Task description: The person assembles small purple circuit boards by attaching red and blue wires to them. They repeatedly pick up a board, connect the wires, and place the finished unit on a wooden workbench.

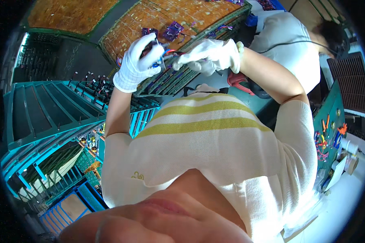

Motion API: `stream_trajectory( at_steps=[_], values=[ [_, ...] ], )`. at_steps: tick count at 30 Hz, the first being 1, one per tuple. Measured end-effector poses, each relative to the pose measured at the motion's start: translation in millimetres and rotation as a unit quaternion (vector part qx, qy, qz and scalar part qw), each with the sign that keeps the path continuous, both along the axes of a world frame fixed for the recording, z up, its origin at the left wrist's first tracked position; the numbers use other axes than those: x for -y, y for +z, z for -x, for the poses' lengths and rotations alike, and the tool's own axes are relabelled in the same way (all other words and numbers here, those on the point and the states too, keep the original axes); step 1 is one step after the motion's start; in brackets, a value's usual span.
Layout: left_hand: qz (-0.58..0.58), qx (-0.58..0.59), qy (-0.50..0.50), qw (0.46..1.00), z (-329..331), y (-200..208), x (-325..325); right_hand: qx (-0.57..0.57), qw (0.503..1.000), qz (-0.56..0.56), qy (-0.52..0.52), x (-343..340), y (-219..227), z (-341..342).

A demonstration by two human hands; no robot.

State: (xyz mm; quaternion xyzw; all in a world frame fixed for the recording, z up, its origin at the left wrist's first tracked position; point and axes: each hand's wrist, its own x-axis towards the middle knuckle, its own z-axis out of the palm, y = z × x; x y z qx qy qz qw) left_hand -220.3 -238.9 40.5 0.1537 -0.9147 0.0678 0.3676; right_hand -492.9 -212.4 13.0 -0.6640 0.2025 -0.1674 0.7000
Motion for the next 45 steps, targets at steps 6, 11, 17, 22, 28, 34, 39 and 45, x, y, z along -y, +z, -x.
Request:
stream_trajectory(
  at_steps=[6, 11, 17, 22, 28, 34, 39, 45],
  values=[
    [-0.778, -0.277, -0.140, 0.546, 48, -11, -63, -0.163, 0.725, 0.636, -0.207, -48, 7, 38],
    [-0.918, -0.270, -0.247, 0.154, 88, -18, -122, -0.267, 0.384, 0.863, -0.189, -90, 46, 75],
    [-0.890, -0.230, -0.231, 0.318, 100, -18, -189, -0.227, 0.425, 0.840, -0.251, -142, 54, 63],
    [-0.856, -0.239, -0.111, 0.445, 106, -27, -203, 0.062, 0.610, 0.687, -0.391, -151, 26, 38],
    [-0.532, -0.233, 0.082, 0.810, 125, 7, -233, 0.086, 0.878, 0.086, -0.463, -188, -19, 49],
    [-0.128, -0.055, 0.087, 0.986, 118, 18, -235, 0.158, 0.776, 0.123, -0.599, -193, 6, 48],
    [-0.164, -0.038, 0.145, 0.975, 118, 33, -241, 0.341, 0.769, 0.105, -0.530, -196, 14, 35],
    [-0.136, -0.054, 0.107, 0.983, 103, 36, -236, 0.251, 0.953, -0.169, 0.001, -194, -1, 50]
  ],
)
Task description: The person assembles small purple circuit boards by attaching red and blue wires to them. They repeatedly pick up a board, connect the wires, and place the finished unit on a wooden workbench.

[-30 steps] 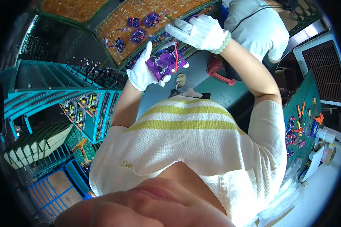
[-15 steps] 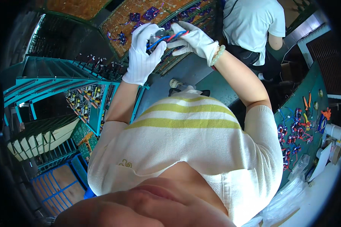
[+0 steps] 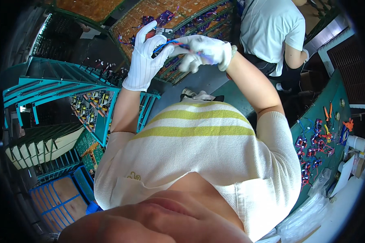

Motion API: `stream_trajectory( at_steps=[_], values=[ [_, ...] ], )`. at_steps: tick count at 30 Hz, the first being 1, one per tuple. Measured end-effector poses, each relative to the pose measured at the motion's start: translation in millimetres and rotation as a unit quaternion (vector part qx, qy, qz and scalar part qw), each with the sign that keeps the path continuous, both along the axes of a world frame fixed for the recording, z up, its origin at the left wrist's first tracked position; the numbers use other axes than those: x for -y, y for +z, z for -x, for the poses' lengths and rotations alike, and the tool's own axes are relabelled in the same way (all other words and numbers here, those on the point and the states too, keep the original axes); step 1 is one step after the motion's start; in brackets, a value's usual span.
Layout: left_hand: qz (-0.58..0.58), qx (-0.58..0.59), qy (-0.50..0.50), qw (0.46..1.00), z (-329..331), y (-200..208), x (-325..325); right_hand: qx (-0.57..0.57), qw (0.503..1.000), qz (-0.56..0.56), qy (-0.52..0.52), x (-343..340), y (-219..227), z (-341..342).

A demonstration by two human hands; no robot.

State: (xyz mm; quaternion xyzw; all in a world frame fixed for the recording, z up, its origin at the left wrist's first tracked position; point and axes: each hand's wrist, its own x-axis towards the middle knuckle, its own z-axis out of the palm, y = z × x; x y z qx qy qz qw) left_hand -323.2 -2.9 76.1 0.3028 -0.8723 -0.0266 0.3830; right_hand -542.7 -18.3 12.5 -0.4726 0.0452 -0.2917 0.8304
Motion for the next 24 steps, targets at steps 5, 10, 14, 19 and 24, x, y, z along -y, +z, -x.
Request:
stream_trajectory(
  at_steps=[5, 10, 14, 19, 24],
  values=[
    [0.060, 0.036, 0.054, 0.996, -21, -3, -2, -0.346, 0.933, 0.054, -0.078, -1, 27, -2],
    [-0.034, 0.111, 0.160, 0.980, -36, -32, -3, -0.390, 0.592, 0.633, -0.311, -1, 32, -5],
    [-0.005, -0.008, 0.100, 0.995, -8, -44, -15, -0.308, 0.589, 0.680, -0.310, 2, 43, -8],
    [-0.082, -0.043, 0.065, 0.994, -19, -54, -2, -0.256, 0.598, 0.699, -0.297, 2, 51, -9],
    [-0.355, -0.029, -0.045, 0.933, -37, -27, -7, -0.292, 0.324, 0.840, -0.324, -1, 63, -2]
  ],
)
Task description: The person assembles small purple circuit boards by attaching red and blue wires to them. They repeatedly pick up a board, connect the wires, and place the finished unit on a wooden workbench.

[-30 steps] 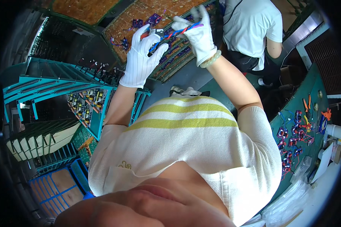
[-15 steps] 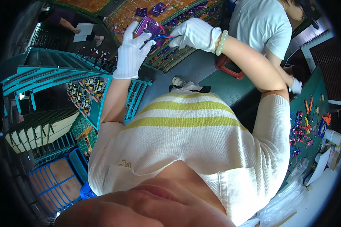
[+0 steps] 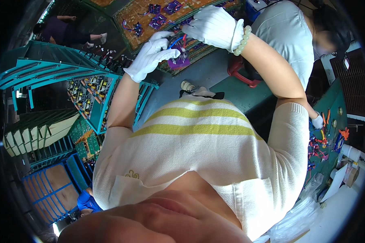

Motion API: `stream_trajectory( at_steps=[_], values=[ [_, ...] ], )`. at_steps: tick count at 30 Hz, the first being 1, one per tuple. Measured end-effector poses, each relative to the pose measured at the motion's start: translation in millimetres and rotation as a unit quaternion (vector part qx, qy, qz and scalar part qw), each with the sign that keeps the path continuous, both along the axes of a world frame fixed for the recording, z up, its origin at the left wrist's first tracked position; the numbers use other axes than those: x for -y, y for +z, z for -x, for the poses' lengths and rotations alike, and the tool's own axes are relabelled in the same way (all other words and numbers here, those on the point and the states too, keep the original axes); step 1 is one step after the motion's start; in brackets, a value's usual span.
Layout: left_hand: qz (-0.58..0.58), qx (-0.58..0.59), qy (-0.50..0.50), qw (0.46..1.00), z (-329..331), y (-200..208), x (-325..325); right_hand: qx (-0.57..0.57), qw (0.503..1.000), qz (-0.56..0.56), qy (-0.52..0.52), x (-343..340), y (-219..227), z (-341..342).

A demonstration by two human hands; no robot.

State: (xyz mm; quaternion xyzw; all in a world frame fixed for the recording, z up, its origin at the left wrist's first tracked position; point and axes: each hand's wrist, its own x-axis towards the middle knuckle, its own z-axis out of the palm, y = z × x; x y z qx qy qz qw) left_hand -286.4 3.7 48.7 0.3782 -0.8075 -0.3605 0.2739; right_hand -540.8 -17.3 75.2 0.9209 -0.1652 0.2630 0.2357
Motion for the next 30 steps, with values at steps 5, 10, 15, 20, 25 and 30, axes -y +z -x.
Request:
stream_trajectory(
  at_steps=[5, 10, 15, 20, 25, 30],
  values=[
    [-0.393, -0.346, -0.044, 0.851, -2, -16, 8, 0.165, 0.984, 0.049, -0.056, -2, 3, -14],
    [-0.480, -0.528, -0.034, 0.700, 14, -14, 2, 0.648, 0.616, -0.406, -0.188, -3, -43, -23],
    [-0.351, -0.386, 0.152, 0.839, 21, -30, 2, 0.405, 0.881, -0.244, -0.010, -34, -45, -56],
    [-0.343, -0.508, 0.193, 0.766, 6, -43, 19, 0.538, 0.659, -0.496, 0.173, -21, -60, -55],
    [-0.186, -0.372, 0.304, 0.857, -23, -53, 13, 0.435, 0.833, -0.342, 0.028, -19, -32, -54],
    [-0.025, -0.252, 0.237, 0.938, 10, -34, -10, 0.272, 0.902, -0.329, -0.058, -18, -46, -80]
  ],
)
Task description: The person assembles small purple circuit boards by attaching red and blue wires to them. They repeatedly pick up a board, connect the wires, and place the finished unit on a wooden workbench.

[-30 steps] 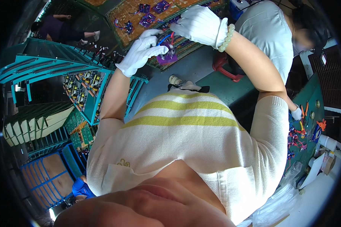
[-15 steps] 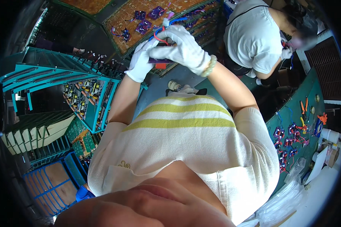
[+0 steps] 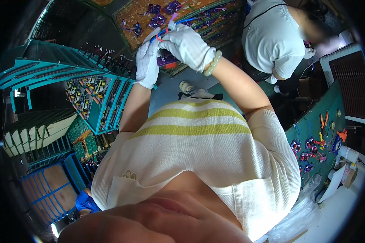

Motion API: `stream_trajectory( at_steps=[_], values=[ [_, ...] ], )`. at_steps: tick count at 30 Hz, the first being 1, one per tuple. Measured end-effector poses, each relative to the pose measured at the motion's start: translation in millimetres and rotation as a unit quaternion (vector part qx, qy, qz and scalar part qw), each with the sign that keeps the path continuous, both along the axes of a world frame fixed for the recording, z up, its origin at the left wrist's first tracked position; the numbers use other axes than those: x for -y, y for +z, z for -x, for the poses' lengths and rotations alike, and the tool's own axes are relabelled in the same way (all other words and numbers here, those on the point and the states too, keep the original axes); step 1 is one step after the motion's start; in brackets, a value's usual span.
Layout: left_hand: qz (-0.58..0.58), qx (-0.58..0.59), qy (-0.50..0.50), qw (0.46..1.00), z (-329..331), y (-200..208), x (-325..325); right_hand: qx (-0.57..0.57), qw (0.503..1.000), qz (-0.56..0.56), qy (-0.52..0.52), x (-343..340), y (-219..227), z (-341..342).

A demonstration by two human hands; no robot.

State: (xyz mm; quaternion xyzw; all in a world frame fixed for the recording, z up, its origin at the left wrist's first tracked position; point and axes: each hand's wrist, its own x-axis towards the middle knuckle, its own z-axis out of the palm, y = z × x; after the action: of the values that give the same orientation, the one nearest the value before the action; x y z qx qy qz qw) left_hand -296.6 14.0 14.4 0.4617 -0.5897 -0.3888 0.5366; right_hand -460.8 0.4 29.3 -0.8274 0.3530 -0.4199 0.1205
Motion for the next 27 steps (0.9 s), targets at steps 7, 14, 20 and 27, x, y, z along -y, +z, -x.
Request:
stream_trajectory(
  at_steps=[7, 14, 20, 27],
  values=[
    [-0.203, -0.245, 0.086, 0.944, 7, -5, 5, 0.616, 0.642, -0.372, 0.265, -12, -40, 11],
    [0.037, -0.005, 0.127, 0.991, 9, -14, 11, 0.315, 0.944, -0.093, 0.026, -10, -40, 24],
    [-0.028, -0.214, 0.109, 0.970, 27, -26, 6, 0.559, 0.789, -0.254, -0.028, -23, -45, 6],
    [-0.229, -0.484, 0.069, 0.842, 19, -21, 6, 0.717, 0.562, -0.405, 0.080, -3, -71, 28]
  ],
)
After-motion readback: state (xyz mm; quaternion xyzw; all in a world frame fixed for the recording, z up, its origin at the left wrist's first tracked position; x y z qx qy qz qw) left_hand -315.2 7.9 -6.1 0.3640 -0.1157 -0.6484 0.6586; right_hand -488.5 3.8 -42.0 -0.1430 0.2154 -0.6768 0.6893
